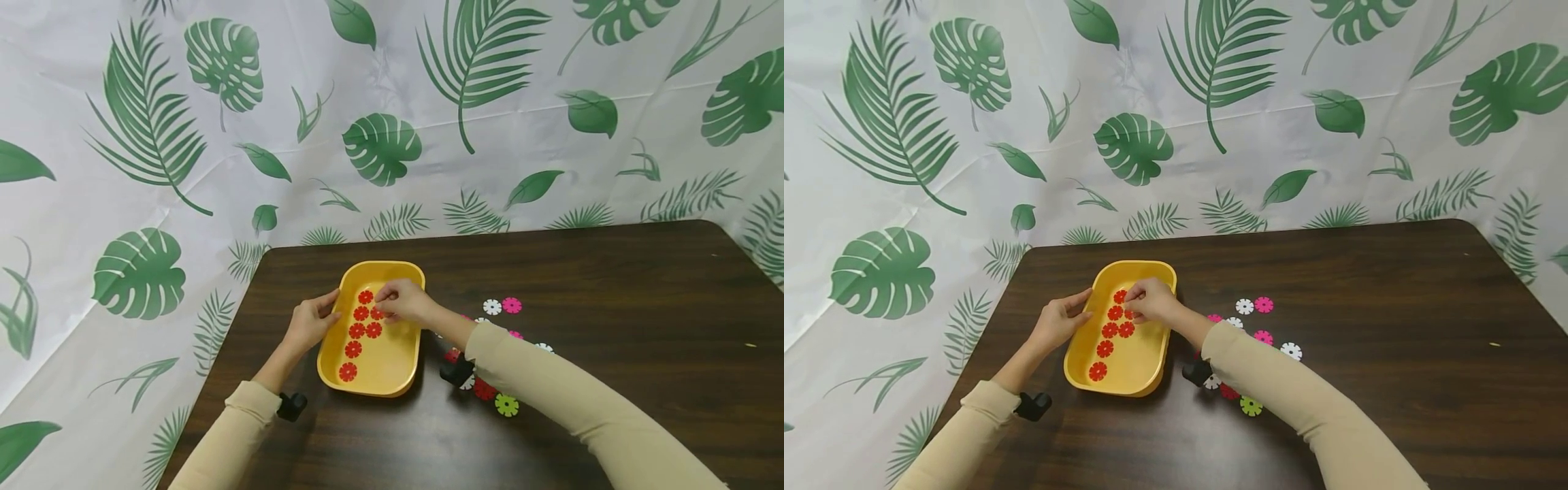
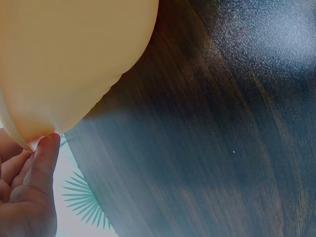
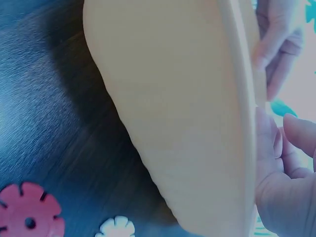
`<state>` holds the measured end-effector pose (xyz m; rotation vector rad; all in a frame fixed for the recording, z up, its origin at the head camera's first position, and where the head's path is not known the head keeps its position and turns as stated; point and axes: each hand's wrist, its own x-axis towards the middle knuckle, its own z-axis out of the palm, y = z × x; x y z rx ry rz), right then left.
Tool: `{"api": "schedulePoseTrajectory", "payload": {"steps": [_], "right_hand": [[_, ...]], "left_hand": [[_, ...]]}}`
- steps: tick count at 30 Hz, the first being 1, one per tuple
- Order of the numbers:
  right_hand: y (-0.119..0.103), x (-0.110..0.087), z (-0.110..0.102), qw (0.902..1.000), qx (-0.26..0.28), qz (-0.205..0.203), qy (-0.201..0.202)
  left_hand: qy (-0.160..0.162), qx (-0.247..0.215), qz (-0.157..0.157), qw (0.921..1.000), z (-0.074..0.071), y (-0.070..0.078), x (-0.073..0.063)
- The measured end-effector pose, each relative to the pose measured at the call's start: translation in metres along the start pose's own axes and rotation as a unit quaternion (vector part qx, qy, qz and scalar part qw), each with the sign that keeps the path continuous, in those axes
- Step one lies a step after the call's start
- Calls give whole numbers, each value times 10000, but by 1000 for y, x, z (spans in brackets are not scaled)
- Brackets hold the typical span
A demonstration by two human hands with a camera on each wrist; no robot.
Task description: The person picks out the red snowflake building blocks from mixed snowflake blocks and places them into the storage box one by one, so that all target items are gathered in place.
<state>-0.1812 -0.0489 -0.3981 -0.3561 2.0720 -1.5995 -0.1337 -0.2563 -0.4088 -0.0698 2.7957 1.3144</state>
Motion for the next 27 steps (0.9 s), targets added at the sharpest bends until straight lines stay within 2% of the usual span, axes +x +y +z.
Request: {"api": "schedulePoseTrajectory", "payload": {"steps": [5, 13, 27], "right_hand": [[2, -10, -14, 9995, 320, 11, -29], [4, -29, -32, 9975, 695, -102, 112], [25, -55, -65, 9958, 741, 200, 502]], "left_hand": [[-12, -14, -45, 10000, 0, 0, -1], [2, 41, 46, 10000, 1, -1, 1], [-21, 81, 46, 10000, 1, 0, 1]]}}
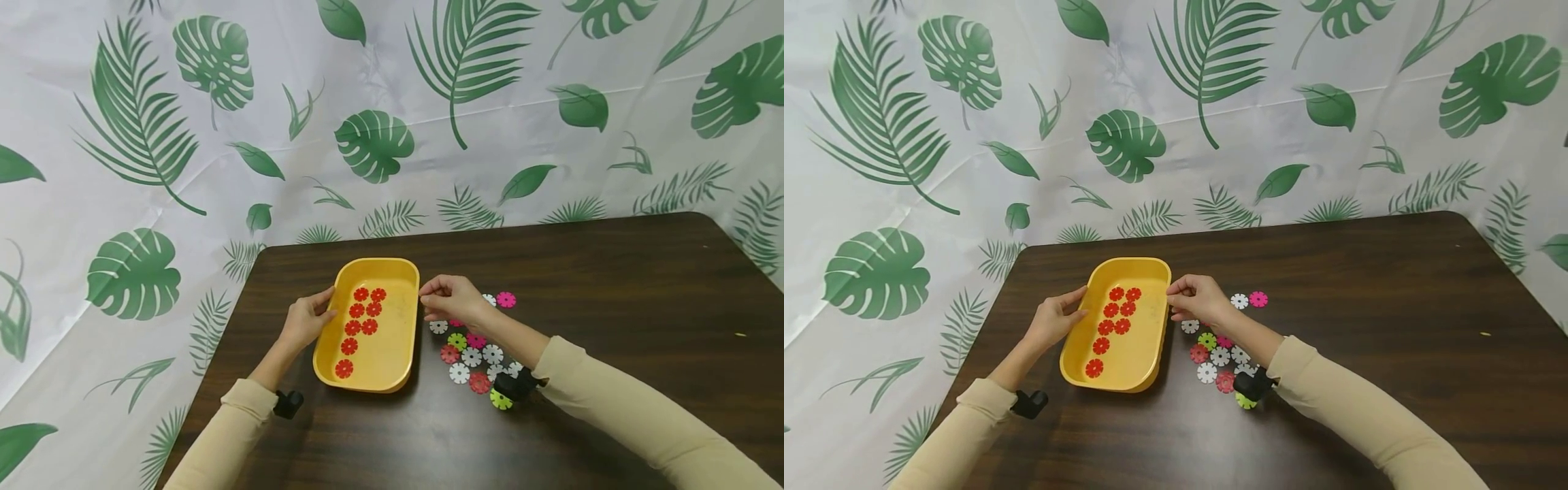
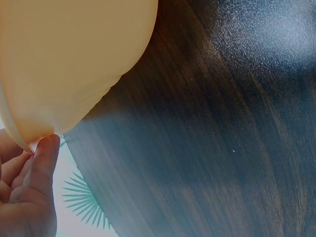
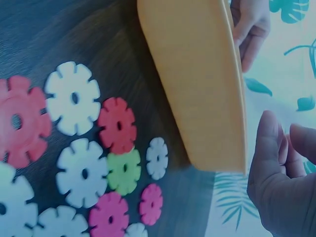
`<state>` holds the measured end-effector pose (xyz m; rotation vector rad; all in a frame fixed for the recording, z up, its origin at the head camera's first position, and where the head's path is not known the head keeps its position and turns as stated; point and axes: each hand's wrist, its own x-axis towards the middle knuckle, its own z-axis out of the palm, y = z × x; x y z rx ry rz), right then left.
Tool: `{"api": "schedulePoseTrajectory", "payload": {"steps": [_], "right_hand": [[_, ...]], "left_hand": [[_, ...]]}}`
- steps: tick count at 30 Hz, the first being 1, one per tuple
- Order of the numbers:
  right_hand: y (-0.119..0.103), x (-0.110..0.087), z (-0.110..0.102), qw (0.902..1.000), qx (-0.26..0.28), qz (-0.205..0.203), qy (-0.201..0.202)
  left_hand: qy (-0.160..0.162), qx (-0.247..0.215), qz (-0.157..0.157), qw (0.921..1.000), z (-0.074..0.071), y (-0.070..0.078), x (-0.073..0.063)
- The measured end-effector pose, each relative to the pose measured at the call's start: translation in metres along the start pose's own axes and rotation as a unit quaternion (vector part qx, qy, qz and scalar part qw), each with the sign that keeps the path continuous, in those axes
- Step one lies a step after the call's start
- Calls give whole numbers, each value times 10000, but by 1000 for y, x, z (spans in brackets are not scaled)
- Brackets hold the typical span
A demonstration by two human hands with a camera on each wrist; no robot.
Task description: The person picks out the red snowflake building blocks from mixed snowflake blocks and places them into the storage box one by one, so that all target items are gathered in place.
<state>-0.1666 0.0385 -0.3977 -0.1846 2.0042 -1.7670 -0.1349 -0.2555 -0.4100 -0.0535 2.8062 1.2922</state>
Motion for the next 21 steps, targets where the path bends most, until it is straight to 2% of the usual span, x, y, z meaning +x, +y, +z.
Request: {"api": "schedulePoseTrajectory", "payload": {"steps": [6, 21], "right_hand": [[6, -8, -10, 9999, 9, -119, 40], [20, -20, -20, 9999, -102, 20, 123]], "left_hand": [[25, 55, -4, 10000, 0, -1, 0], [28, 15, -63, 10000, 1, -1, 0]]}}
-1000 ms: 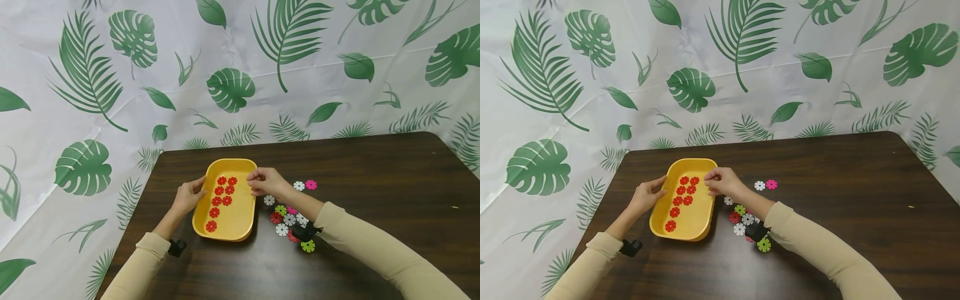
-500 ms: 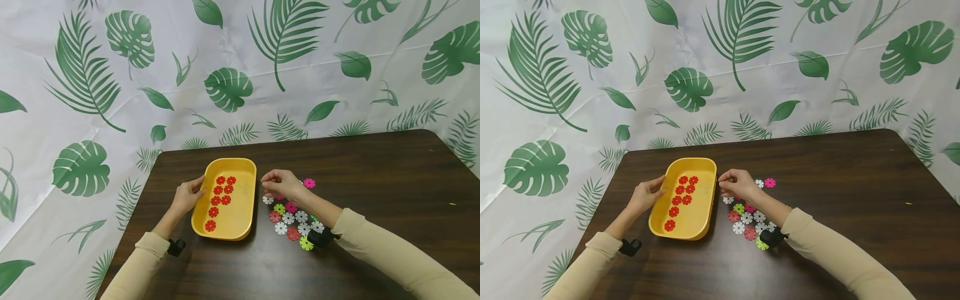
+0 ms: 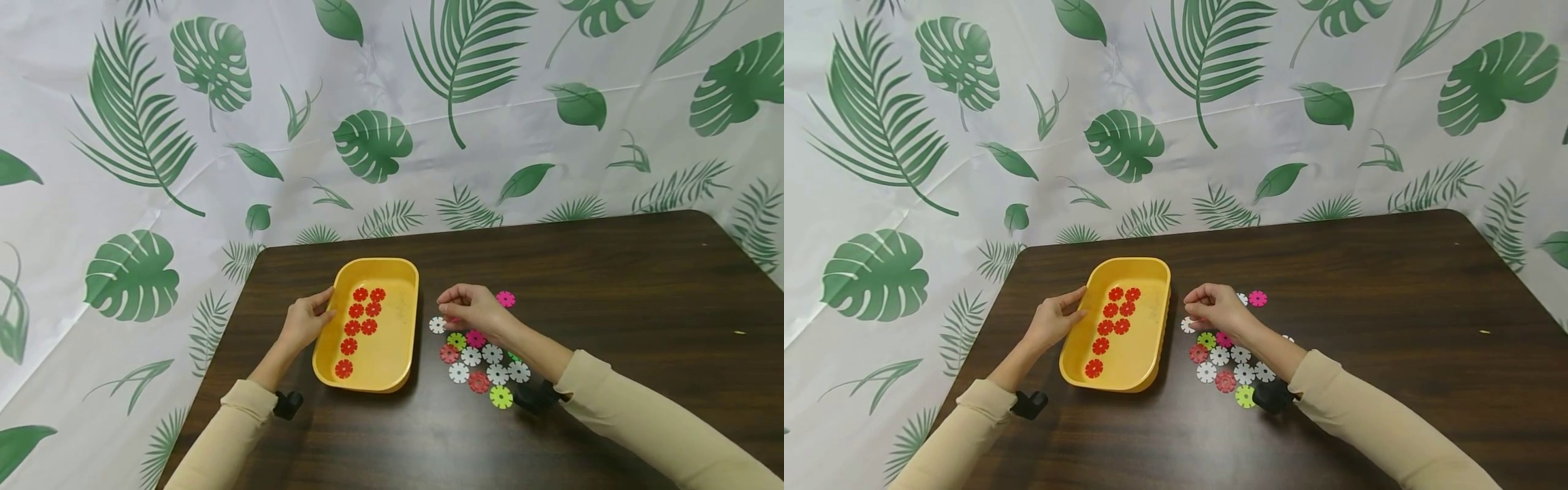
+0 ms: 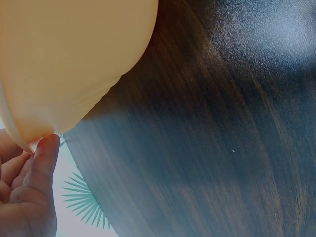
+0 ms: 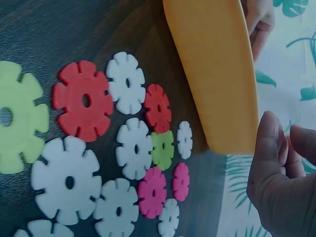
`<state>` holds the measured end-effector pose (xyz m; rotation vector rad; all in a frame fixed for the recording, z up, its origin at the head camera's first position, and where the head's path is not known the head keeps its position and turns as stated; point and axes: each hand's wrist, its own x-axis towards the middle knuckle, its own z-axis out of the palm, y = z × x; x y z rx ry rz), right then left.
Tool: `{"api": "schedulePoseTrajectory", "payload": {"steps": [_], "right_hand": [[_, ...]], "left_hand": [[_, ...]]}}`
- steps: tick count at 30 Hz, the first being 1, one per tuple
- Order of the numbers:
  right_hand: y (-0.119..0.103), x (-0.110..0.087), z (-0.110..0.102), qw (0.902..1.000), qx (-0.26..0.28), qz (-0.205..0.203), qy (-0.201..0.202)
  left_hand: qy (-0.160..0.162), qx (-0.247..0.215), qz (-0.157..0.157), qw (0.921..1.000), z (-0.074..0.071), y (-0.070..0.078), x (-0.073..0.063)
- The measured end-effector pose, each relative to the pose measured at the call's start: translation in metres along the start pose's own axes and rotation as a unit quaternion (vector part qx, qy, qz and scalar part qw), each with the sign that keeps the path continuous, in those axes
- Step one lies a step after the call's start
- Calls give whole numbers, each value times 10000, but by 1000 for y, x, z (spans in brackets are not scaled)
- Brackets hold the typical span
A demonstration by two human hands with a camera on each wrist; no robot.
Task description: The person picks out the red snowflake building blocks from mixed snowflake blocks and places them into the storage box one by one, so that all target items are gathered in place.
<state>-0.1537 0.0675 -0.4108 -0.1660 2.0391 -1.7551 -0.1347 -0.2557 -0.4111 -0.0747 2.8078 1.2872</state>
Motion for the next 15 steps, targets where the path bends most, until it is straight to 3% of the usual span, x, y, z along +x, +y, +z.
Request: {"api": "schedulePoseTrajectory", "payload": {"steps": [10, 15], "right_hand": [[10, -11, -9, 9999, 84, -47, -128], [17, -18, -13, 9997, -143, -15, -178]], "left_hand": [[11, 75, -12, 10000, 0, 1, 0], [-13, 72, -8, 10000, 0, 1, 0]]}}
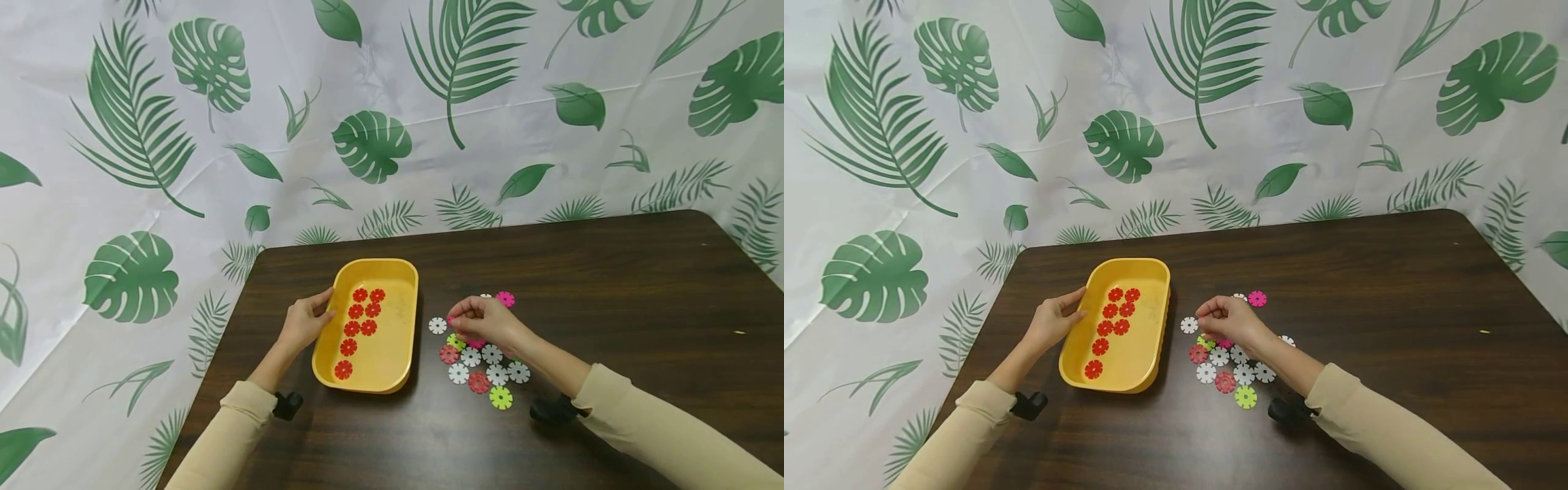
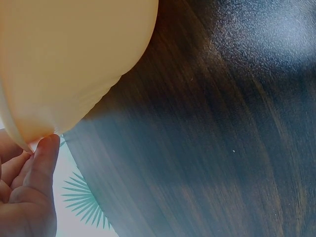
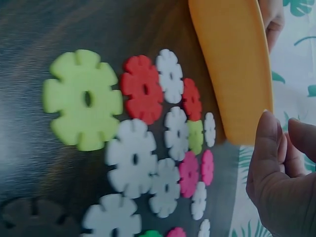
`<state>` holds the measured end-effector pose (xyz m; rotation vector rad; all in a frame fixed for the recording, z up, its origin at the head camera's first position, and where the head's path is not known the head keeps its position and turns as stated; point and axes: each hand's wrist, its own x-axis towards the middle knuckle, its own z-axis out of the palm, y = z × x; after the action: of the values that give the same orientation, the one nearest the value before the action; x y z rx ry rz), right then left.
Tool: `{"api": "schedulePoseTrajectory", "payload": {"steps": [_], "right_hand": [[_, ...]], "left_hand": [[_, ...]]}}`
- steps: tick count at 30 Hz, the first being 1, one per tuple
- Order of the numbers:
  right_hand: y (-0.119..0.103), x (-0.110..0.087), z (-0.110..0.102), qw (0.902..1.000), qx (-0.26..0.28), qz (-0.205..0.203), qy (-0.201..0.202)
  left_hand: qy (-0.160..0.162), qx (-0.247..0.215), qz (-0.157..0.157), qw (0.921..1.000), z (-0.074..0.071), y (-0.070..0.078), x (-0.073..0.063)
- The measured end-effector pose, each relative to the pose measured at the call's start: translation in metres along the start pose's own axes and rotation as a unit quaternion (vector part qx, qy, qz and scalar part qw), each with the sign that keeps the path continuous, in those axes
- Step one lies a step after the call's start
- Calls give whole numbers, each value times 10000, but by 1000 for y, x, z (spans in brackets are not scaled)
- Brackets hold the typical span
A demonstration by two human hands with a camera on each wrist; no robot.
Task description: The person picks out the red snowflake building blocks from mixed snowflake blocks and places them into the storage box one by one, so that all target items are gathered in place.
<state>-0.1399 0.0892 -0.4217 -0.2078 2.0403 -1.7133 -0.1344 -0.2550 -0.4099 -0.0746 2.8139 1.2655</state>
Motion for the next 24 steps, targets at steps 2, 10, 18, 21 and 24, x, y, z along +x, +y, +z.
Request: {"api": "schedulePoseTrajectory", "payload": {"steps": [2, 10, 18, 21, 24], "right_hand": [[4, -3, -2, 10000, -73, 2, -18], [19, -18, -8, 9995, 49, -120, -271], [30, -34, -10, 9981, -370, -305, -380], [33, -38, -9, 9967, -566, -428, -390], [36, -42, -8, 9955, -654, -529, -428]], "left_hand": [[-3, -13, -21, 10000, 0, 0, -1], [-20, -42, 4, 10000, 0, 1, -1], [-36, -66, 12, 10000, 1, -1, 1], [-39, -80, 5, 10000, 1, -2, 2], [-32, -87, -37, 10000, 1, -3, 2]]}}
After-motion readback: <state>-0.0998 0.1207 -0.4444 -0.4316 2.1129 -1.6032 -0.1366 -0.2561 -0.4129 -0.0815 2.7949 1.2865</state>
